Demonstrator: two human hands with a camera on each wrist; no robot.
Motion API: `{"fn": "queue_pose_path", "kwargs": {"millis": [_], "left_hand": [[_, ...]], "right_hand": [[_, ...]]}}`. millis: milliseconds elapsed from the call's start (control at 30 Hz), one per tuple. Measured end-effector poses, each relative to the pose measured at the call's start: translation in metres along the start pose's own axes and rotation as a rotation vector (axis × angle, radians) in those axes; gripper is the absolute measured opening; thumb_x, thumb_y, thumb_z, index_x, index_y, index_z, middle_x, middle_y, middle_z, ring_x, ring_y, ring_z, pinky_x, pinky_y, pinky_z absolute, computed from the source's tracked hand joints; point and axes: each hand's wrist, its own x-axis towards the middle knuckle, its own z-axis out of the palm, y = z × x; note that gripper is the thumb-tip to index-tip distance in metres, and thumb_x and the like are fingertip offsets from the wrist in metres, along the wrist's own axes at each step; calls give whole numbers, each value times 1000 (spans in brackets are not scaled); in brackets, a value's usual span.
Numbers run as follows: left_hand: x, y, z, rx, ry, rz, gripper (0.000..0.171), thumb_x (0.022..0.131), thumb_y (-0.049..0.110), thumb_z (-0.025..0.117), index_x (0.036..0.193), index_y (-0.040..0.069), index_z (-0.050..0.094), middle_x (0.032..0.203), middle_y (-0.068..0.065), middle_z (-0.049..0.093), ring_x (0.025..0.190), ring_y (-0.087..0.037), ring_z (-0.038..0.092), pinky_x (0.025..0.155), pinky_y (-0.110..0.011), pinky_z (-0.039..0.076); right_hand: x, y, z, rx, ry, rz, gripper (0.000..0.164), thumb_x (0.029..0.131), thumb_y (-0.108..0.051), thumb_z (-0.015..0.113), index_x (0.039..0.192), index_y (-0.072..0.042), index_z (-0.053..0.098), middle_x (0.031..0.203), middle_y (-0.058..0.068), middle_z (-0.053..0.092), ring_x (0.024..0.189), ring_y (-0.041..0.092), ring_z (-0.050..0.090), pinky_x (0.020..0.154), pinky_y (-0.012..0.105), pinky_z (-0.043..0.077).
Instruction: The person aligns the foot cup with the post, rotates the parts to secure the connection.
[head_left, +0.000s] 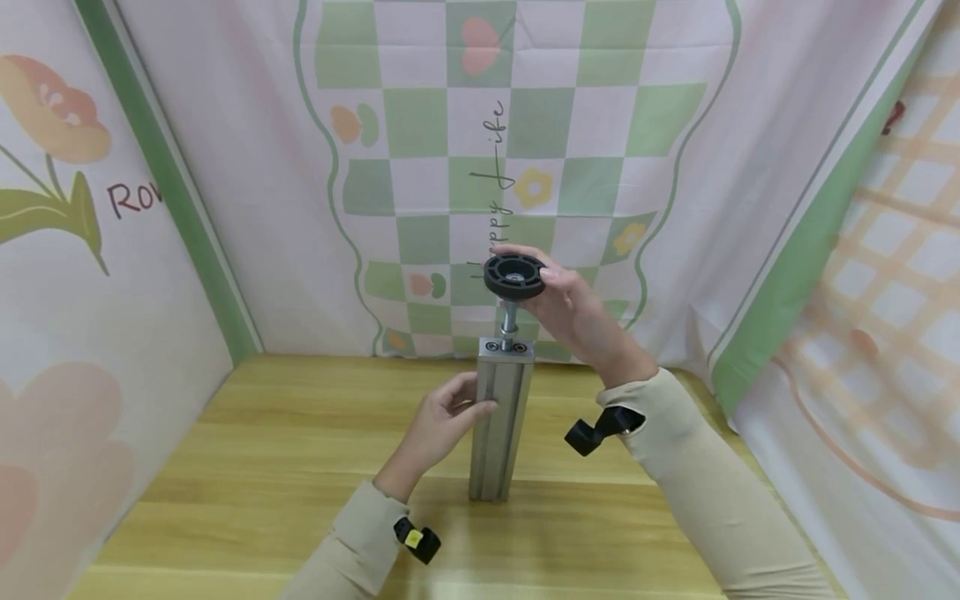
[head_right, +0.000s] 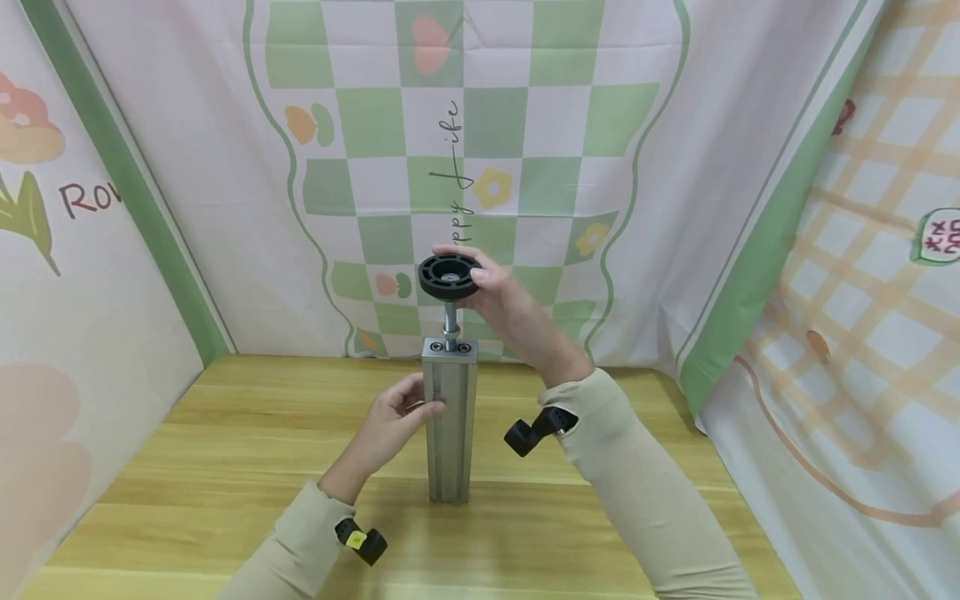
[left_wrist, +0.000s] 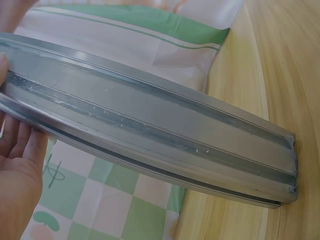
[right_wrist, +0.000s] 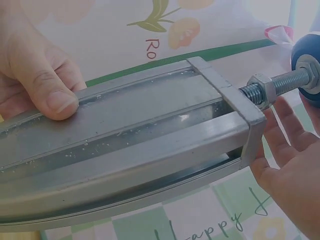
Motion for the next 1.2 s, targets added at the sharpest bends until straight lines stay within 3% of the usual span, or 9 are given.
{"fn": "queue_pose_path", "kwargs": {"millis": [300,500,733,967,1200], "left_hand": [[-1,0,0,-6,3,9,32,88,16,61,118,6,55,103,-6,61,98,-23,57,87,-30,47],[-1,0,0,-11,1,12,32,88,16,61,119,6,55,103,-6,61,98,-23,57,86,-31,48],[-1,0,0,-9,4,9,32,88,17,61,119,7,55,104,-5,61,98,-22,57,87,-30,48],[-2,-1,0,-8,0,8,33,88,17,61,119,8,55,104,-5,60,98,-22,57,87,-30,48],[-2,0,0,2,0,9,32,89,17,61,119,8,55,103,-5,60,98,-21,57,87,-30,48]], "right_hand": [[1,2,0,0,38,-11,62,89,-40,49,134,-1,33,128,21,38,111,30,43,92,41,38],[0,2,2,8,95,-12,65,84,-42,61,128,-2,35,127,22,39,114,32,42,98,39,36],[-2,2,2,-10,96,-15,58,85,-37,61,125,-3,34,128,24,37,118,34,39,103,37,31],[-2,3,2,-71,130,7,50,85,-34,61,118,-8,34,120,20,41,109,29,44,97,35,37],[-2,3,5,-41,174,-13,66,73,-45,74,114,-10,35,118,16,42,106,24,48,94,32,41]]}}
